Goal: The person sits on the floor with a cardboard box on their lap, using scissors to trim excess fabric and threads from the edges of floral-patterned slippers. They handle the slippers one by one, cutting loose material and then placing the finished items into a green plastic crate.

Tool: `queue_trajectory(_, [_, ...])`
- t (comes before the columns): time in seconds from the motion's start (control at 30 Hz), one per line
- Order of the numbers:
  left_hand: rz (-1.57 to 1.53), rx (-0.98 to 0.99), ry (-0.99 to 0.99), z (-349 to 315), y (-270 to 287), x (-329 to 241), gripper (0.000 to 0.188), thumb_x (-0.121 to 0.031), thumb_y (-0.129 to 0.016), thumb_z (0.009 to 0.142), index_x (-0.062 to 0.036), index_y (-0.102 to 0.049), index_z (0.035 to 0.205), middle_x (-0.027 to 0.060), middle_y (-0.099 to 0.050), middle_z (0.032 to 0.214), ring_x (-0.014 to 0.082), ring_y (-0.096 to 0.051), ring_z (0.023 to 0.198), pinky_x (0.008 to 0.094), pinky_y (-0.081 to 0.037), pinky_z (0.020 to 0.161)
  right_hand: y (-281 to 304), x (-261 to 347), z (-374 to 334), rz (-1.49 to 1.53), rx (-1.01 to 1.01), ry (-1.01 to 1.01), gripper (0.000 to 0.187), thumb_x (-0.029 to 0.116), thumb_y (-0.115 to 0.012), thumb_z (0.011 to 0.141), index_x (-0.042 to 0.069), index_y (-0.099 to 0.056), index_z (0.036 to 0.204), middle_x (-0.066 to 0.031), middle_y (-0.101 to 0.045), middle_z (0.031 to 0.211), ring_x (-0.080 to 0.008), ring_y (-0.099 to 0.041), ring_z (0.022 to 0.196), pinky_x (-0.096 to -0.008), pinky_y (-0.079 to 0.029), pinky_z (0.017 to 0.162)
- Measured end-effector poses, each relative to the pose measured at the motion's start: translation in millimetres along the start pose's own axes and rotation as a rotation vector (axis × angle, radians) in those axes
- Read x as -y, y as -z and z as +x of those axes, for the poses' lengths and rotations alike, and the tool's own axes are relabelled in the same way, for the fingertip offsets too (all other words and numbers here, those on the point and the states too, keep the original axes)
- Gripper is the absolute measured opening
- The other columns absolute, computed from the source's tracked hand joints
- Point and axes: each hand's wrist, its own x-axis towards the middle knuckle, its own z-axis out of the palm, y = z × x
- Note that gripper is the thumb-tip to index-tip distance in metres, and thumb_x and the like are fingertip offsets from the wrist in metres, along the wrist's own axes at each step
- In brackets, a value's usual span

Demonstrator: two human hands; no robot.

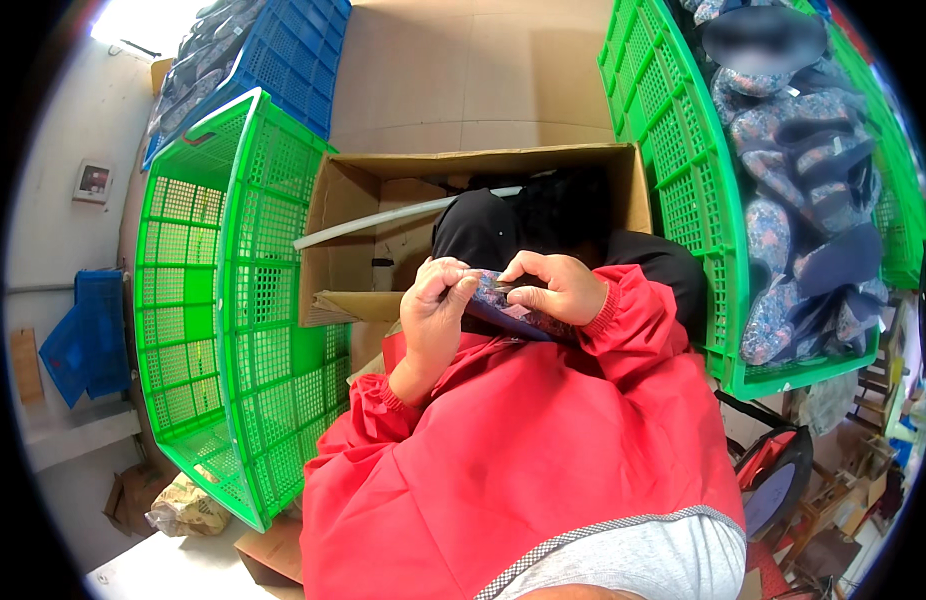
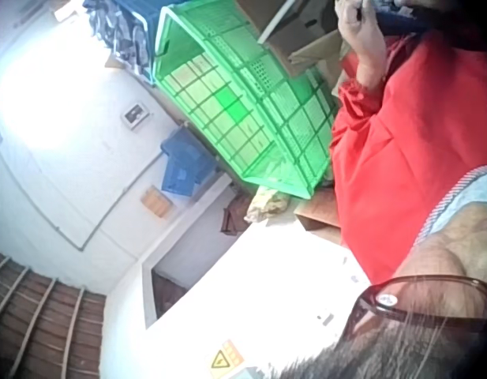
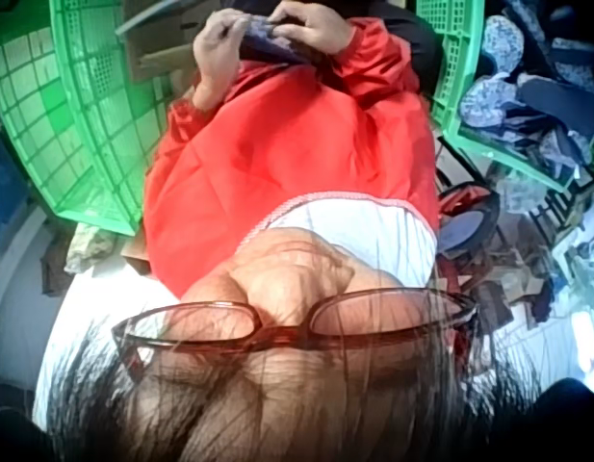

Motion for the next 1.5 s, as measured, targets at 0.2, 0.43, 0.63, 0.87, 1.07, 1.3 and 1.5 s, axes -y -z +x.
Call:
queue_trajectory(0.2, [-0.437,-0.014,0.361,9.1,-5.2,-10.2,0.007,0.000,-0.066,0.093,0.0012,-0.066,0.087,-0.0009,-0.062,0.087,0.0051,-0.052,0.079,0.0192,-0.041,0.070,8.9,10.8,8.1,-0.158,0.088,-0.010,0.026,0.028,-0.068,0.092,0.006,-0.063,0.105,-0.0134,-0.070,0.090,-0.0289,-0.068,0.082,-0.0354,-0.051,0.072])
queue_trajectory(0.43, [-0.492,0.009,0.398,12.0,-7.8,-12.0,0.005,0.000,-0.066,0.093,0.0011,-0.067,0.088,-0.0004,-0.062,0.087,0.0052,-0.052,0.078,0.0190,-0.041,0.069,9.1,8.0,12.1,-0.218,0.073,0.042,0.028,0.036,-0.065,0.092,0.010,-0.063,0.100,-0.0164,-0.066,0.078,-0.0368,-0.065,0.074,-0.0440,-0.047,0.065])
queue_trajectory(0.63, [-0.522,0.000,0.404,12.2,-6.7,-8.4,0.004,0.000,-0.066,0.093,0.0014,-0.067,0.089,0.0000,-0.063,0.089,0.0049,-0.053,0.079,0.0186,-0.041,0.070,8.0,6.5,13.1,-0.193,0.061,0.038,0.029,0.038,-0.065,0.092,0.010,-0.063,0.099,-0.0158,-0.066,0.078,-0.0367,-0.065,0.075,-0.0444,-0.047,0.065])
queue_trajectory(0.87, [-0.483,0.008,0.441,14.6,-6.5,-14.8,0.005,-0.002,-0.067,0.093,0.0004,-0.068,0.089,-0.0012,-0.064,0.084,0.0043,-0.053,0.075,0.0185,-0.042,0.068,6.2,5.5,14.7,-0.188,0.078,0.022,0.028,0.038,-0.065,0.092,0.010,-0.063,0.098,-0.0153,-0.066,0.080,-0.0361,-0.064,0.076,-0.0435,-0.047,0.065])
queue_trajectory(1.07, [-0.542,-0.009,0.471,18.4,-5.4,-17.3,0.006,-0.005,-0.068,0.093,0.0000,-0.069,0.091,-0.0007,-0.065,0.082,0.0048,-0.055,0.074,0.0192,-0.043,0.067,3.3,-0.3,13.8,0.031,0.062,-0.054,0.021,0.028,-0.069,0.091,0.007,-0.064,0.095,-0.0124,-0.067,0.082,-0.0285,-0.067,0.079,-0.0366,-0.050,0.071])
queue_trajectory(1.3, [-0.529,-0.119,0.451,22.8,10.6,5.1,0.007,-0.008,-0.070,0.092,-0.0003,-0.070,0.092,-0.0003,-0.065,0.083,0.0054,-0.055,0.076,0.0195,-0.042,0.073,-19.3,-44.4,-3.1,0.595,-0.223,-0.143,0.038,0.029,-0.071,0.094,0.003,-0.057,0.117,-0.0021,-0.063,0.103,-0.0074,-0.060,0.091,-0.0249,-0.051,0.082])
queue_trajectory(1.5, [0.218,-0.148,0.333,29.4,60.4,56.2,0.014,-0.008,-0.071,0.090,-0.0002,-0.071,0.101,0.0045,-0.069,0.089,0.0117,-0.062,0.080,0.0231,-0.048,0.075,-17.9,-74.9,-21.7,0.566,-0.178,-0.341,0.055,0.039,-0.075,0.090,0.003,-0.054,0.125,-0.0043,-0.063,0.112,-0.0095,-0.059,0.099,-0.0273,-0.049,0.088])
